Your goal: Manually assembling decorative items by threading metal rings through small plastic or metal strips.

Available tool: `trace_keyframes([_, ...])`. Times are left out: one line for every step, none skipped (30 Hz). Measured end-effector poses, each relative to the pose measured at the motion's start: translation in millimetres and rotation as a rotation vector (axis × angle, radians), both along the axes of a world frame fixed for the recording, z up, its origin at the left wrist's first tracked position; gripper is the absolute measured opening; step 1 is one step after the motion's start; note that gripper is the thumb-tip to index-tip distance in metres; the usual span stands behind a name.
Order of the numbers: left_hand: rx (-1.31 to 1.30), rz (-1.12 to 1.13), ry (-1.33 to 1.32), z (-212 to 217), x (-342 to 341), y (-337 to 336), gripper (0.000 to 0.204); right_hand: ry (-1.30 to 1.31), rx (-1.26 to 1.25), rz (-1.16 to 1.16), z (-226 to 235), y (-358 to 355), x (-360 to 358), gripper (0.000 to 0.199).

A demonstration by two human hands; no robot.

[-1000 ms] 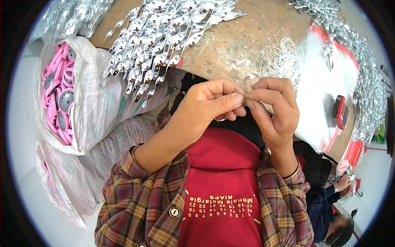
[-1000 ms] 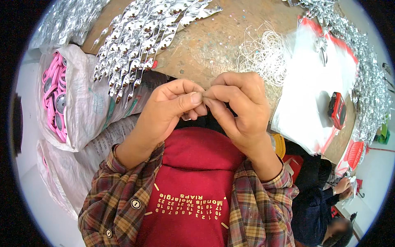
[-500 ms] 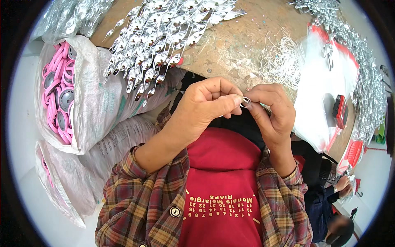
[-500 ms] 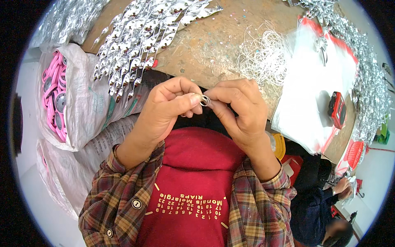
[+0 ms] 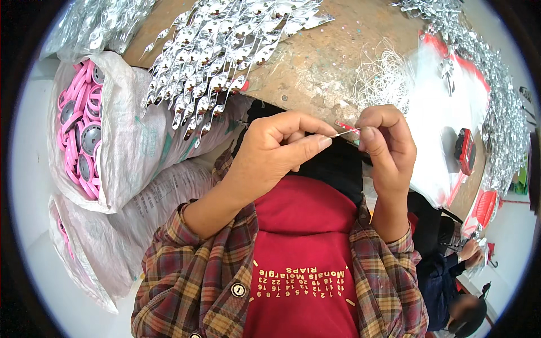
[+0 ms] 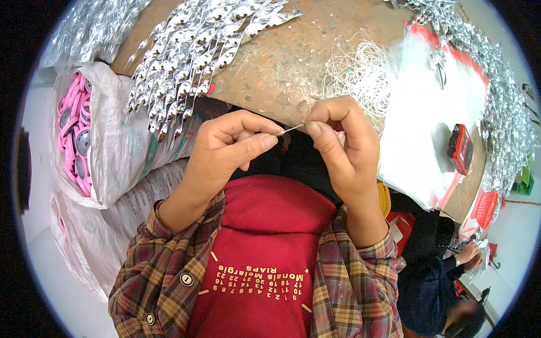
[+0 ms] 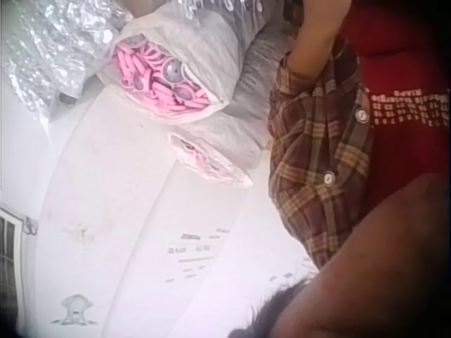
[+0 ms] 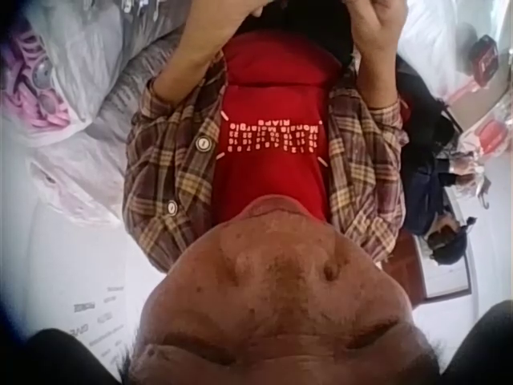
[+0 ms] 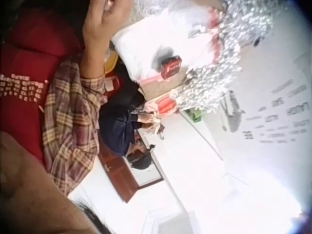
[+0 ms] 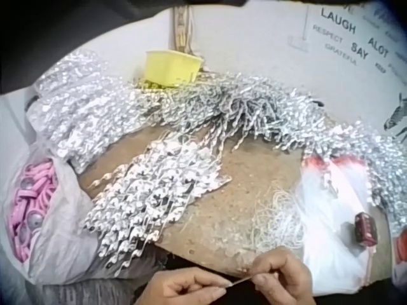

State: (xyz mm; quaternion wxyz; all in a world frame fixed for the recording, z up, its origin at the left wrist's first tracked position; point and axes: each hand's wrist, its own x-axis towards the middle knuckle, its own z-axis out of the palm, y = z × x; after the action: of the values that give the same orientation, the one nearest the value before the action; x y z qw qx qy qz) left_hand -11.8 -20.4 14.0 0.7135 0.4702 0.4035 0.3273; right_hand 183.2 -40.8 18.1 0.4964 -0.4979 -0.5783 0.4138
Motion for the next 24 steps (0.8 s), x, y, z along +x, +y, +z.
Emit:
trace_keyframes([-0.001, -0.001, -0.001, -0.2, 0.5, -0.1, 0.013, 0.150, -0.081, 0.086, 3.6, -0.3, -0.3, 0.010])
trace_keyframes([-0.013, -0.004, -0.011, -0.6, 1.6, -0.1, 0.013, 0.150, -0.081, 0.086, 5.7, -0.5, -1.8, 0.010])
trace_keyframes([-0.025, -0.006, -0.021, -0.9, 2.4, -0.3, 0.013, 0.368, -0.168, 0.145, 7.2, -0.6, -4.9, 0.010])
trace_keyframes([-0.025, -0.005, -0.022, -1.0, 2.7, -0.6, 0.013, 0.586, -0.255, 0.204, 7.6, -0.5, -7.9, 0.010])
trace_keyframes([-0.043, -0.002, -0.024, -1.1, 3.0, -0.5, 0.014, 0.586, -0.255, 0.203, 6.1, 0.8, -10.6, 0.010])
trace_keyframes([-0.060, 0.001, -0.027, -1.2, 3.1, -0.2, 0.014, 0.669, -0.252, 0.232, 2.8, 3.6, -13.2, 0.010])
trace_keyframes([-0.061, 0.001, -0.028, -0.5, 2.5, 1.2, 0.014, 0.751, -0.248, 0.260, -0.8, 6.2, -14.3, 0.010])
trace_keyframes([-0.118, -0.029, -0.062, 0.9, 1.0, 3.3, 0.014, 0.749, -0.248, 0.260, -4.7, 8.1, -13.9, 0.010])
trace_keyframes([-0.174, -0.059, -0.096, 1.8, -0.8, 5.8, 0.015, 0.736, -0.232, 0.250, -9.6, 9.9, -13.1, 0.008])
trace_keyframes([-0.172, -0.060, -0.098, 1.1, -2.5, 8.4, 0.015, 0.723, -0.214, 0.240, -14.1, 10.8, -13.0, 0.007])
trace_keyframes([-0.239, -0.047, -0.212, -1.4, -4.6, 9.4, 0.014, 0.724, -0.214, 0.247, -19.5, 9.7, -14.1, 0.007])
trace_keyframes([-0.303, -0.035, -0.326, -3.1, -6.9, 10.2, 0.013, 0.490, -0.167, 0.223, -24.1, 7.4, -15.8, 0.006])
trace_keyframes([-0.296, -0.029, -0.324, -3.2, -9.6, 10.7, 0.013, 0.257, -0.116, 0.197, -27.5, 4.6, -18.1, 0.006])
trace_keyframes([-0.329, -0.029, -0.384, -1.8, -11.4, 12.2, 0.013, 0.151, -0.183, 0.184, -26.9, -1.4, -21.5, 0.004])
trace_keyframes([-0.356, -0.027, -0.439, -1.6, -13.1, 14.4, 0.013, 0.069, -0.174, 0.209, -30.3, -4.7, -20.1, 0.003])
trace_keyframes([-0.333, -0.040, -0.375, -1.9, -11.8, 13.9, 0.011, -0.012, -0.161, 0.232, -31.1, -6.9, -17.8, 0.003])
trace_keyframes([-0.320, -0.100, -0.334, 1.1, -12.3, 14.6, 0.011, -0.110, -0.120, 0.195, -16.3, -5.3, -19.0, 0.004])
trace_keyframes([-0.305, -0.155, -0.289, 4.7, -14.0, 14.0, 0.012, 0.025, -0.119, 0.162, -13.3, -4.1, -16.1, 0.004])
trace_keyframes([-0.183, -0.196, -0.183, 2.3, -11.3, 12.3, 0.015, 0.194, -0.115, 0.115, -3.1, 0.2, -10.9, 0.005])
trace_keyframes([0.090, -0.258, -0.084, -9.9, -8.6, 10.1, 0.021, 0.253, -0.049, 0.033, 11.3, 3.0, -1.2, 0.007])
trace_keyframes([0.268, -0.258, -0.019, -14.4, -5.7, 7.2, 0.024, 0.386, 0.053, -0.025, 26.5, 8.8, 7.8, 0.005])
trace_keyframes([0.439, -0.267, 0.027, -20.4, -3.8, 7.0, 0.027, 0.451, 0.114, -0.100, 42.5, 14.3, 16.0, 0.004])
trace_keyframes([0.525, -0.261, 0.071, -25.6, -3.7, 2.4, 0.032, 0.466, 0.177, -0.062, 52.3, 19.7, 26.2, 0.006])
trace_keyframes([0.547, -0.242, 0.113, -21.3, -1.8, -0.8, 0.032, 0.485, 0.236, -0.031, 57.2, 22.8, 35.9, 0.008])
